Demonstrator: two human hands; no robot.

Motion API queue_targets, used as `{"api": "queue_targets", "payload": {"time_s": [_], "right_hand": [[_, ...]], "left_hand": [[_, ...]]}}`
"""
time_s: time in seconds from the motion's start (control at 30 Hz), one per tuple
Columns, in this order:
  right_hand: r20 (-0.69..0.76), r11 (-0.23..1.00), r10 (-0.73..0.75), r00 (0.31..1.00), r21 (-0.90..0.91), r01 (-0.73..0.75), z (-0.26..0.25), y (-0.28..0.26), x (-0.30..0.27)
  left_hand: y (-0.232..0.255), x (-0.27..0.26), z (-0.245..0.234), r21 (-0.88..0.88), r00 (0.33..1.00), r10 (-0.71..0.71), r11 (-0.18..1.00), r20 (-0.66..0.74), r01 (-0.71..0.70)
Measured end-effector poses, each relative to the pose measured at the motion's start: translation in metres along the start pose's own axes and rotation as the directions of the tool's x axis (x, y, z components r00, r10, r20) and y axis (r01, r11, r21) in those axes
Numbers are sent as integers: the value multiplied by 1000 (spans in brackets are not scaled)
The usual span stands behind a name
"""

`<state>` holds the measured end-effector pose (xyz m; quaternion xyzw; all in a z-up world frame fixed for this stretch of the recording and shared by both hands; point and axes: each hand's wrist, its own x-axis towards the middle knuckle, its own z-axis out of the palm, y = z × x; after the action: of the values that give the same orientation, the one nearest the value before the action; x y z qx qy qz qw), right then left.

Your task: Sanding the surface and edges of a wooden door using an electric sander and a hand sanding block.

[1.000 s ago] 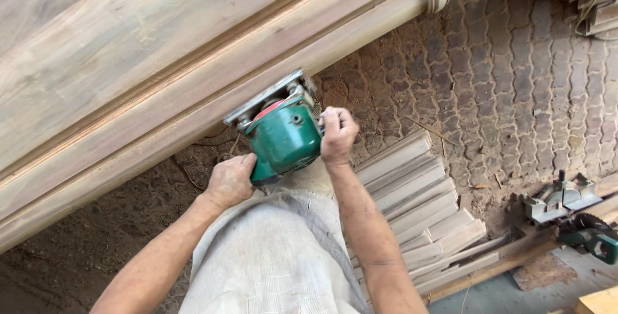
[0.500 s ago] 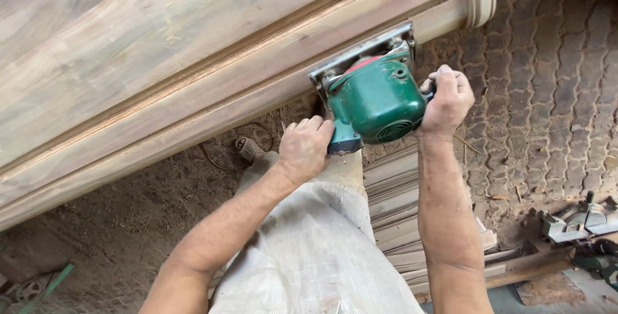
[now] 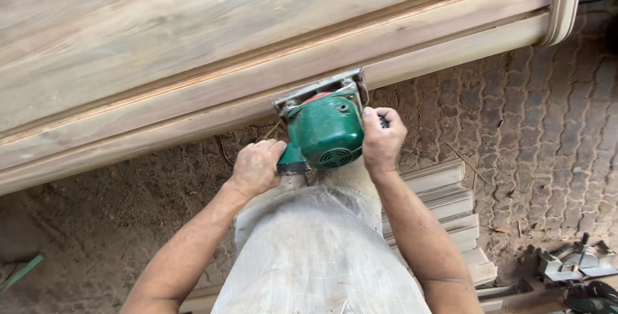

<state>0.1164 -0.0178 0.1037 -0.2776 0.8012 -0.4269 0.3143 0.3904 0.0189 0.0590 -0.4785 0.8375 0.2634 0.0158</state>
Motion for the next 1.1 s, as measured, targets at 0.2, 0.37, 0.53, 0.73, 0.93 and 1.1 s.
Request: {"api": "queue_targets", "payload": {"time_s": [0.2,0.37,0.53,0.73,0.93,1.1], "right_hand": [[-28,997,-79,996,-7,79,74,28,-87],[-7,1000,-12,1000,-8,12,124,15,-164],[31,991,87,996,101,-90,165,12,-195],[12,963,169,986,211,-168,147,23,-164],[-99,943,137,986,319,-99,98,33,-110],[-130,947,146,981,306,-100,56,46,-65]], "left_hand": [[-91,-83,3,3,999,-29,1000,45,29],[-172,-164,32,55,991,-71,996,113,65],[-183,-201,16,119,985,-165,980,53,158],[-172,-179,46,114,983,-170,980,66,162],[-105,-117,45,162,999,-30,986,-19,33],[-49,-71,40,138,999,-15,990,-33,20]]}}
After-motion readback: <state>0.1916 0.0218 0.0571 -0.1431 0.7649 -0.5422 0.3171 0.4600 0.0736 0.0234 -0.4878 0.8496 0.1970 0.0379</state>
